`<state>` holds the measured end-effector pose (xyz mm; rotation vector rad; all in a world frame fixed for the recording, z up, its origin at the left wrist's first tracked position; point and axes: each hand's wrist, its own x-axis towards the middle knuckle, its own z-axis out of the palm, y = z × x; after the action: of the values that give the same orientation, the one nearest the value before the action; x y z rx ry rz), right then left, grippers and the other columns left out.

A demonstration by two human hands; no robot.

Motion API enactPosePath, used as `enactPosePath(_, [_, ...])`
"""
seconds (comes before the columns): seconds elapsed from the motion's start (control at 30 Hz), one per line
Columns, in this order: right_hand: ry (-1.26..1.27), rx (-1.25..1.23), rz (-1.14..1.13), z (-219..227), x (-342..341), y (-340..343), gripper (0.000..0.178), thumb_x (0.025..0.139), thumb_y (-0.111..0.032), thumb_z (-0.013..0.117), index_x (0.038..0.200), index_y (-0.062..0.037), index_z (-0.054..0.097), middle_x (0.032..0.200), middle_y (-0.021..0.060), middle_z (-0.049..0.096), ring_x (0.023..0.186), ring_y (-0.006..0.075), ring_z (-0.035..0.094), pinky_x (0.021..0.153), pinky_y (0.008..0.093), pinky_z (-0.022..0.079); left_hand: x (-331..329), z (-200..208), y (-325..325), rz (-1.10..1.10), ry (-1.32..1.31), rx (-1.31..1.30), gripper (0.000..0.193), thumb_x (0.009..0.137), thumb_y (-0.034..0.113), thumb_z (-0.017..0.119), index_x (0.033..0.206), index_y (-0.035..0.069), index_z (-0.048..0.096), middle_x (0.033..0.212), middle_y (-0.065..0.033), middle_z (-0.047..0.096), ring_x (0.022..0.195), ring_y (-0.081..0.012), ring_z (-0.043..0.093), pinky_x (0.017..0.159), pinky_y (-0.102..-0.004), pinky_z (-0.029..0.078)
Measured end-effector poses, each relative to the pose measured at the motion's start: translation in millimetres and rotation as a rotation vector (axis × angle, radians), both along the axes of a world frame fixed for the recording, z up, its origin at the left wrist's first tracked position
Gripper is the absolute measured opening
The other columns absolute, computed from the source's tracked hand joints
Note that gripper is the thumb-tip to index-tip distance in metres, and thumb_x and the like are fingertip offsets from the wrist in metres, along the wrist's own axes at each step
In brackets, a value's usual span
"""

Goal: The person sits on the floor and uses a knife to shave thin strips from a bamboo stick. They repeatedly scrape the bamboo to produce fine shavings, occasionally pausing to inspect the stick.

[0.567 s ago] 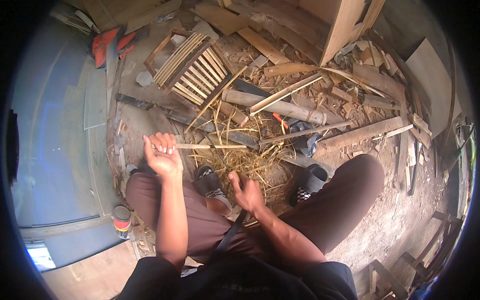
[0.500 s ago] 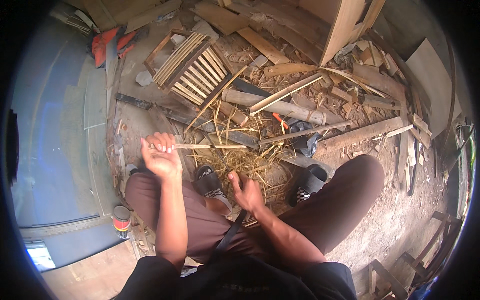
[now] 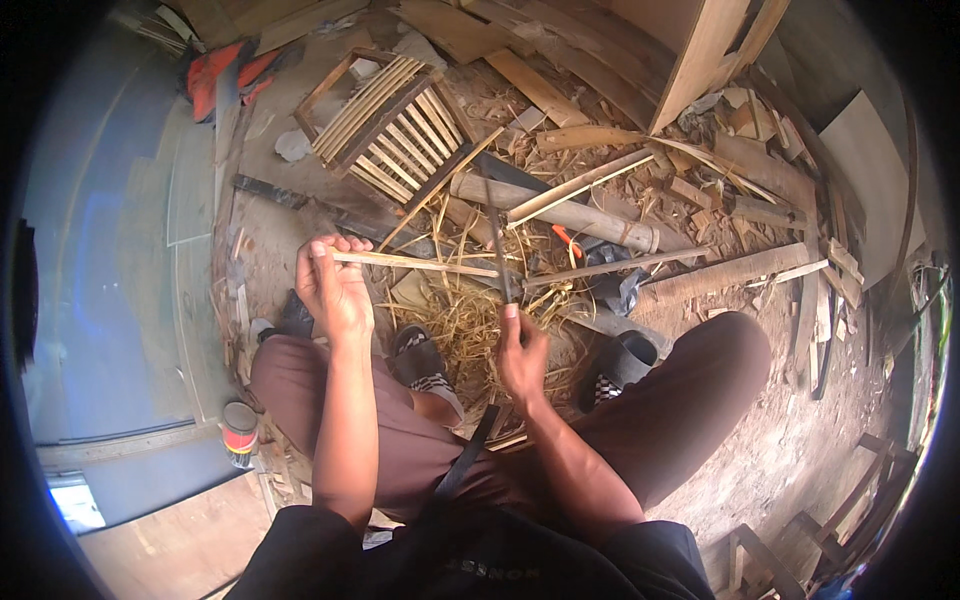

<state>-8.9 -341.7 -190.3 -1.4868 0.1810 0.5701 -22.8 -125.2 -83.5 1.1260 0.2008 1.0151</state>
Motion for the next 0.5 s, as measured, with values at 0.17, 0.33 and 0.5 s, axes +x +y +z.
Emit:
enactPosePath(0.17, [0.009,0.033,-0.121,-7,14,-7,0.059,0.106,-0.055,0.047,0.094,0.0,0.065,0.055,0.0007,0.047,0.043,0.0111,0.046,0.042,0.0297,0.036,4,4,-1,0.071,0.05,0.01,0.011,0.102,0.01,0.064,0.103,-0.001,0.062,0.09,-0.0086,0.062,0.085,-0.021,0.063,0.086,-0.0426,0.058])
enactPosePath(0.33, [-0.006,0.049,-0.072,-5,8,-10,0.056,0.107,-0.053,0.047,0.097,-0.0002,0.062,0.056,-0.0005,0.047,0.044,0.0096,0.045,0.042,0.0281,0.036,12,9,-7,0.088,-0.009,-0.05,0.024,0.107,0.021,0.057,0.095,0.001,0.057,0.085,-0.0098,0.06,0.076,-0.0203,0.059,0.073,-0.0388,0.053])
enactPosePath(0.5, [-0.184,0.053,0.132,-2,-12,-6,0.035,0.107,-0.036,0.056,0.098,-0.0027,0.056,0.069,-0.0028,0.051,0.057,0.0051,0.044,0.049,0.0241,0.036,12,7,-9,0.024,-0.112,-0.016,0.045,0.111,0.033,0.044,0.076,0.005,0.046,0.074,-0.0107,0.052,0.064,-0.0182,0.049,0.061,-0.0347,0.043])
